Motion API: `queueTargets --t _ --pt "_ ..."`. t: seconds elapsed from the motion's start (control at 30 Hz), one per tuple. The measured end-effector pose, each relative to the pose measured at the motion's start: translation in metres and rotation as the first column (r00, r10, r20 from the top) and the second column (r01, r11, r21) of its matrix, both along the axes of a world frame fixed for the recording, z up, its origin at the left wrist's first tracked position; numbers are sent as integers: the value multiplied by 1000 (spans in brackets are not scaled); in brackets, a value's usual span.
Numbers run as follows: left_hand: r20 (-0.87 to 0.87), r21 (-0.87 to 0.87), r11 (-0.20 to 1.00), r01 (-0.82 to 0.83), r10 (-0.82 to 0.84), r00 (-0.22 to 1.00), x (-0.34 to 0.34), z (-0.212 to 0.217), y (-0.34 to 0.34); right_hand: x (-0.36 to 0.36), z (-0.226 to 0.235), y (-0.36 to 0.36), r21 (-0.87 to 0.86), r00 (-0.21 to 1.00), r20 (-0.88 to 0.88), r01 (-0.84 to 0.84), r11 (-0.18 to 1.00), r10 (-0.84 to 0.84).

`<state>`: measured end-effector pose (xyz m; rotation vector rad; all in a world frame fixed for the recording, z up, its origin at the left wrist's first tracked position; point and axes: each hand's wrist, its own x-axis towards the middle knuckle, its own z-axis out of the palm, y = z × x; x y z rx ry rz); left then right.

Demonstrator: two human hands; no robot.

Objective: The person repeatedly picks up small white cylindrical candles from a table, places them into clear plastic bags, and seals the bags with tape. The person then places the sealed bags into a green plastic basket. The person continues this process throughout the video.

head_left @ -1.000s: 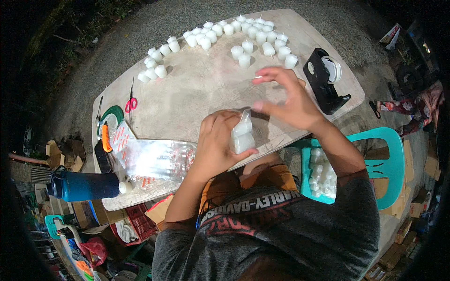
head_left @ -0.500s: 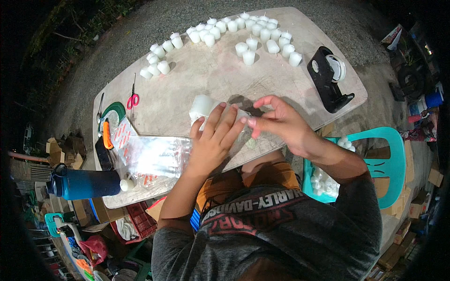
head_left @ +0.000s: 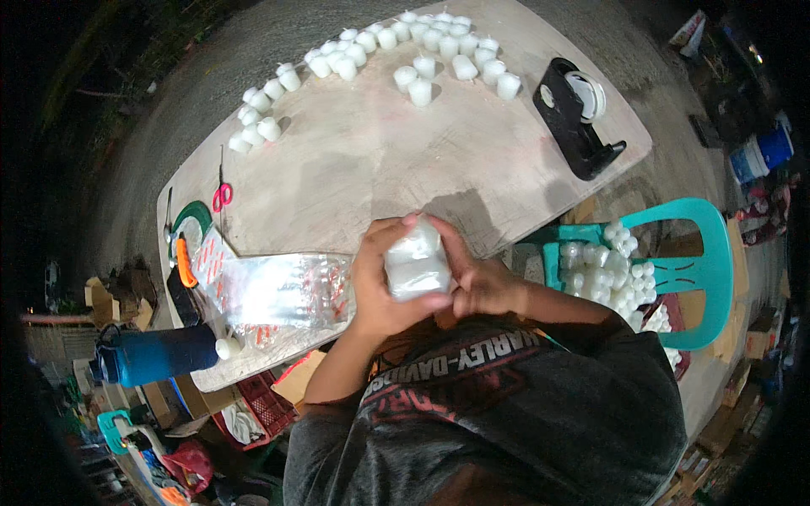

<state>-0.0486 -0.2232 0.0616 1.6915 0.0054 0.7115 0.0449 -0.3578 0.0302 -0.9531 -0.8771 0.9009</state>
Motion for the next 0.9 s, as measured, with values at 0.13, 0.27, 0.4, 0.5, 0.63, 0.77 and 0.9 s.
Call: queueTargets --t 0.13,0.27,0.4,0.5,0.63,0.77,0.9 --pt "-17 -378 906 193 -216 976 5 -18 -22 -10 5 -38 -181 868 491 188 965 -77" --pt "-131 -50 965 259 -263 956 36 -37 -54 -11 -33 -81 -290 853 412 455 842 -319" --pt "-401 226 882 414 -303 864 54 -48 -94 -19 -51 -149 -561 846 165 503 657 -507" --pt "-362 369 804 466 -337 869 55 -51 -112 -19 -78 -196 -513 551 254 774 372 -795" --pt "-391 491 663 565 -412 823 64 -49 -114 -3 -153 -288 -584 185 406 806 -99 -895" --pt "-472 514 607 606 -390 790 62 -54 -113 3 -191 -347 -376 136 908 684 -625 -397" --pt "-488 559 564 608 -369 791 55 -56 -113 4 -169 -334 -457 385 880 535 -711 -276"
